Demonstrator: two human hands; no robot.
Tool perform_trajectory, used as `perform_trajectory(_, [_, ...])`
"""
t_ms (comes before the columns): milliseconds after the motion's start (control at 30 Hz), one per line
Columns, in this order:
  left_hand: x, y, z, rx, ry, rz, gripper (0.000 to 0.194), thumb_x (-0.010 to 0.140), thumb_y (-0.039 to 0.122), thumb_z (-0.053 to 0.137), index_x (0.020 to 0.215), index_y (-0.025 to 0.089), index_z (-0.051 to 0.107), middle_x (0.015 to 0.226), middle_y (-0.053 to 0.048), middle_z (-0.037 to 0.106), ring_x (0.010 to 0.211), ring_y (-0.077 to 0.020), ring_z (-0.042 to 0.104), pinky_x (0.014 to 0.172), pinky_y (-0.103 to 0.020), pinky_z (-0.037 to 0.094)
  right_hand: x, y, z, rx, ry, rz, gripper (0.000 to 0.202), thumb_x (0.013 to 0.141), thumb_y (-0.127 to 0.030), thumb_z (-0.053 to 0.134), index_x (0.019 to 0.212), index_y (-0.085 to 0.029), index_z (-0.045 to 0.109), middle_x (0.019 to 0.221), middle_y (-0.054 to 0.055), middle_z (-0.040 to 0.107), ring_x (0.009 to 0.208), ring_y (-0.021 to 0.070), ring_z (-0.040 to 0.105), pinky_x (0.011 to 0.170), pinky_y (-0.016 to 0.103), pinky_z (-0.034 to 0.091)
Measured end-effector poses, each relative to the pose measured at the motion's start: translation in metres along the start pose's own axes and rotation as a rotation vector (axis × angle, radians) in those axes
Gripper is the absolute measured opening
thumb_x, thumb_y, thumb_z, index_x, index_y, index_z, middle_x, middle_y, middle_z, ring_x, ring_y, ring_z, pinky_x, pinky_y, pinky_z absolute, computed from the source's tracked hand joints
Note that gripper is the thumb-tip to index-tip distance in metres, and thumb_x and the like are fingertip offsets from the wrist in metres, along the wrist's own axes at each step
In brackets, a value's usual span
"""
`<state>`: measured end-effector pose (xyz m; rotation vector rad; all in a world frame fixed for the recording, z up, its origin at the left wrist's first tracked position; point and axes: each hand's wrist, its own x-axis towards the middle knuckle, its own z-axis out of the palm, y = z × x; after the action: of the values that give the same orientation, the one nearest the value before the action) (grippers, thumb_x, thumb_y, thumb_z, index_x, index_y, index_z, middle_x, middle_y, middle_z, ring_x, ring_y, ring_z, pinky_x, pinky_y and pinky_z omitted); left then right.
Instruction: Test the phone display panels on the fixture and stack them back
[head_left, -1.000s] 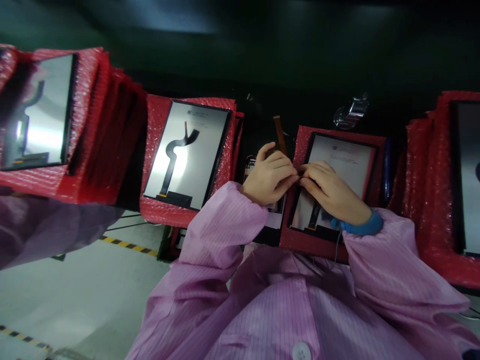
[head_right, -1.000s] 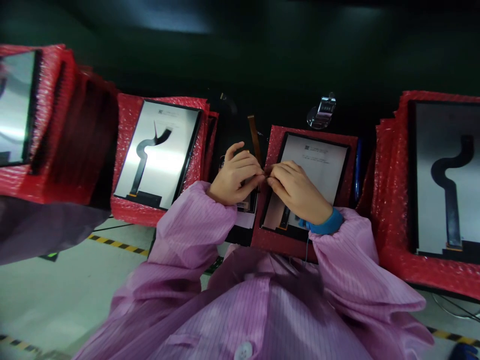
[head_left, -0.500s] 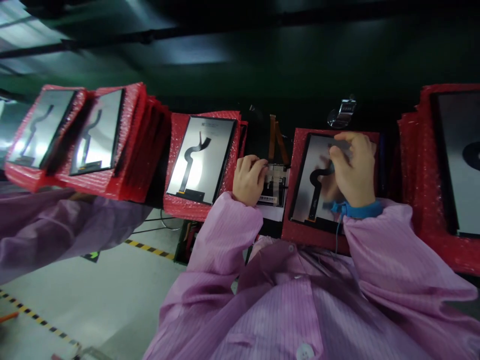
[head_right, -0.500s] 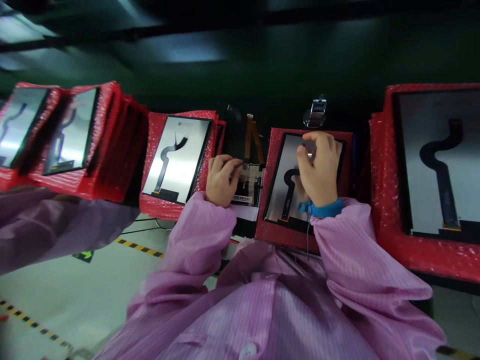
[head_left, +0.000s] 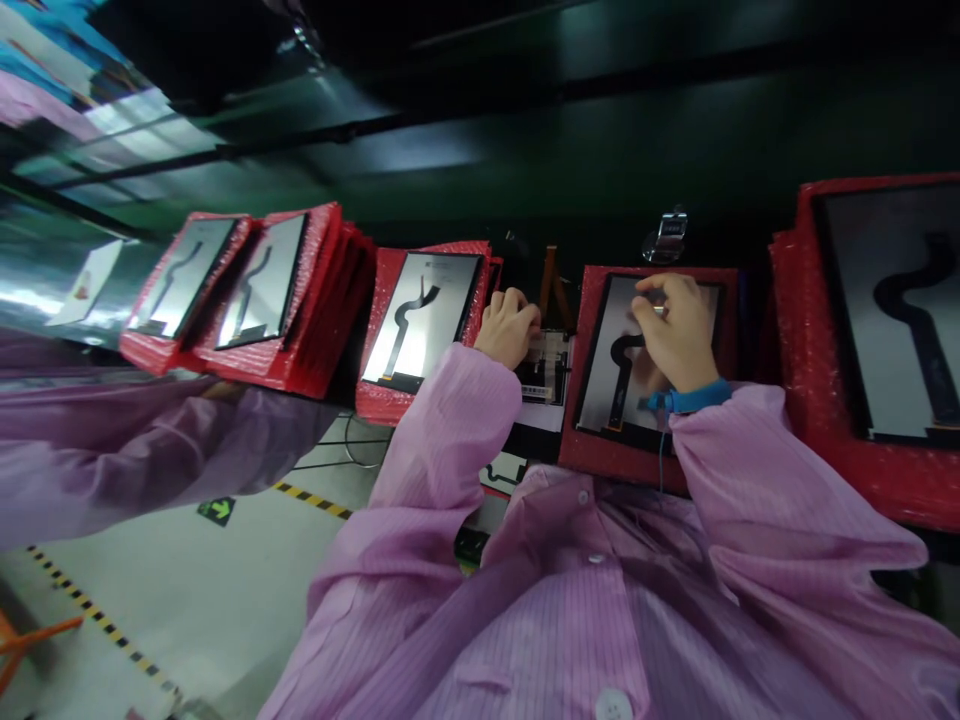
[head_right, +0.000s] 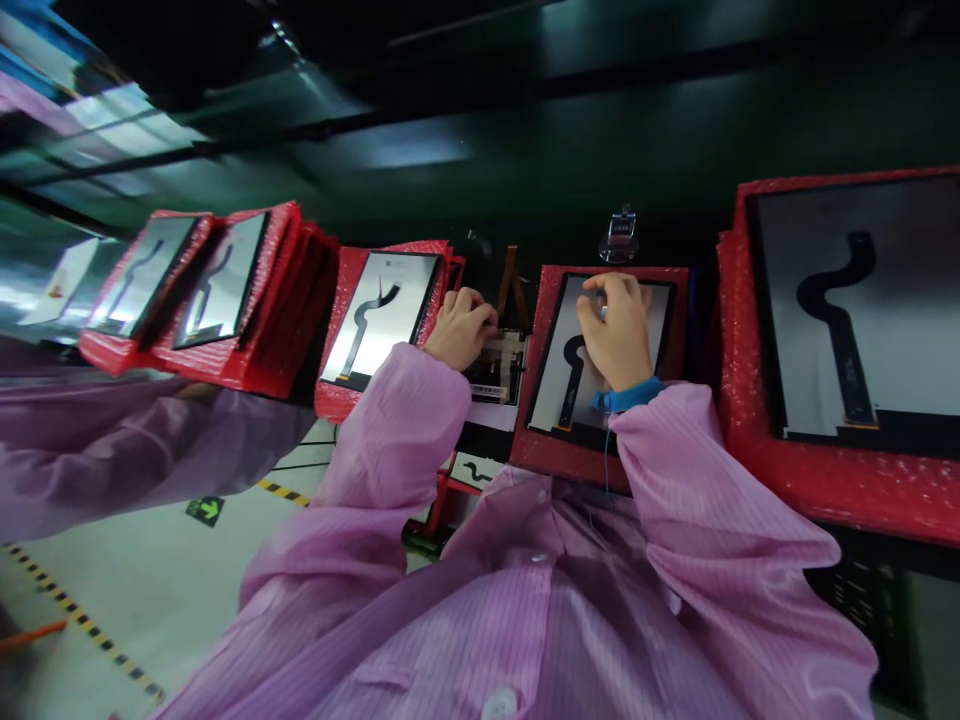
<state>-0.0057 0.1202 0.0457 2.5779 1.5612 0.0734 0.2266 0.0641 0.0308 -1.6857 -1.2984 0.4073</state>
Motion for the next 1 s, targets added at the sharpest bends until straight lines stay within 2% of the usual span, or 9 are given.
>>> perform_trajectory(100, [0.002, -0.002, -0.002, 0.011, -0.005, 0.049, 0.015, 0.093, 0.009, 0.053, 0.094, 0.018, 0.065, 0.122, -0.013, 0.054, 0.117, -0.0317, 0.050, 0.098, -0.050, 0.047, 0.001, 0.000, 0.000, 0.030, -0.009, 0.010, 0.015, 0.079, -0.022, 0.057, 0.093, -0.022, 0.065, 0.102, 0.007, 0.062, 0.100, 0.0235, 0.055, 0.098, 0.046, 0.045])
perform_trajectory(233, [0.003, -0.013, 0.008, -0.054, 0.087, 0.110, 0.012, 0.089, 0.008, 0.055, 0.089, 0.018, 0.062, 0.116, -0.011, 0.057, 0.111, -0.0291, 0.053, 0.101, -0.050, 0.046, 0.002, 0.003, 0.001, 0.079, -0.023, 0.019, 0.014, 0.081, -0.022, 0.057, 0.093, -0.022, 0.063, 0.102, 0.007, 0.059, 0.097, 0.0234, 0.054, 0.097, 0.048, 0.046])
perform_trajectory(300, [0.007, -0.016, 0.015, -0.128, 0.149, 0.039, 0.011, 0.092, 0.012, 0.053, 0.090, 0.018, 0.061, 0.109, -0.010, 0.059, 0.108, -0.0269, 0.054, 0.103, -0.049, 0.045, 0.002, 0.003, 0.002, 0.094, -0.020, 0.013, 0.013, 0.082, -0.022, 0.056, 0.093, -0.023, 0.063, 0.102, 0.007, 0.058, 0.096, 0.0228, 0.054, 0.097, 0.049, 0.045])
perform_trajectory(367, [0.013, -0.014, 0.019, -0.188, 0.175, -0.096, 0.009, 0.096, 0.020, 0.053, 0.092, 0.018, 0.061, 0.105, -0.010, 0.059, 0.108, -0.0268, 0.054, 0.104, -0.050, 0.044, 0.002, 0.004, 0.002, 0.096, -0.020, 0.004, 0.013, 0.082, -0.022, 0.055, 0.093, -0.023, 0.062, 0.102, 0.006, 0.057, 0.096, 0.0226, 0.054, 0.099, 0.049, 0.045])
perform_trajectory(467, [0.027, -0.006, 0.018, -0.277, 0.116, -0.260, 0.015, 0.092, 0.033, 0.063, 0.089, 0.018, 0.062, 0.109, -0.011, 0.057, 0.116, -0.0299, 0.052, 0.104, -0.051, 0.044, 0.003, 0.006, 0.002, 0.088, -0.024, 0.010, 0.014, 0.082, -0.023, 0.056, 0.094, -0.022, 0.063, 0.103, 0.007, 0.058, 0.097, 0.0226, 0.054, 0.099, 0.048, 0.045])
perform_trajectory(533, [0.034, -0.003, 0.014, -0.356, 0.063, -0.293, 0.018, 0.086, 0.033, 0.072, 0.085, 0.017, 0.062, 0.109, -0.011, 0.057, 0.116, -0.0299, 0.052, 0.103, -0.049, 0.044, 0.004, 0.007, 0.002, 0.077, -0.026, 0.016, 0.014, 0.082, -0.023, 0.056, 0.094, -0.022, 0.062, 0.103, 0.007, 0.059, 0.098, 0.0229, 0.054, 0.099, 0.047, 0.045])
perform_trajectory(633, [0.041, -0.006, 0.009, -0.445, 0.015, -0.285, 0.019, 0.082, 0.029, 0.075, 0.077, 0.017, 0.061, 0.095, -0.007, 0.059, 0.098, -0.0235, 0.059, 0.094, -0.040, 0.048, 0.006, 0.008, 0.002, 0.072, -0.028, 0.032, 0.013, 0.082, -0.023, 0.056, 0.093, -0.021, 0.062, 0.102, 0.008, 0.059, 0.099, 0.0235, 0.053, 0.098, 0.047, 0.045])
perform_trajectory(767, [0.043, -0.014, 0.005, -0.531, -0.015, -0.268, 0.025, 0.086, 0.034, 0.068, 0.071, 0.019, 0.055, 0.073, -0.001, 0.058, 0.076, -0.0179, 0.058, 0.074, -0.031, 0.047, 0.005, 0.008, 0.002, 0.096, -0.032, 0.058, 0.013, 0.083, -0.024, 0.055, 0.094, -0.021, 0.062, 0.104, 0.009, 0.058, 0.098, 0.0234, 0.053, 0.096, 0.047, 0.045])
perform_trajectory(1000, [0.044, -0.015, -0.003, -0.644, -0.106, -0.234, 0.028, 0.088, 0.028, 0.063, 0.072, 0.022, 0.041, 0.075, -0.002, 0.070, 0.065, -0.0146, 0.060, 0.063, -0.028, 0.045, -0.002, 0.003, 0.007, 0.010, -0.005, -0.067, 0.013, 0.083, -0.022, 0.054, 0.093, -0.022, 0.062, 0.105, 0.010, 0.061, 0.108, 0.0280, 0.049, 0.101, 0.049, 0.043])
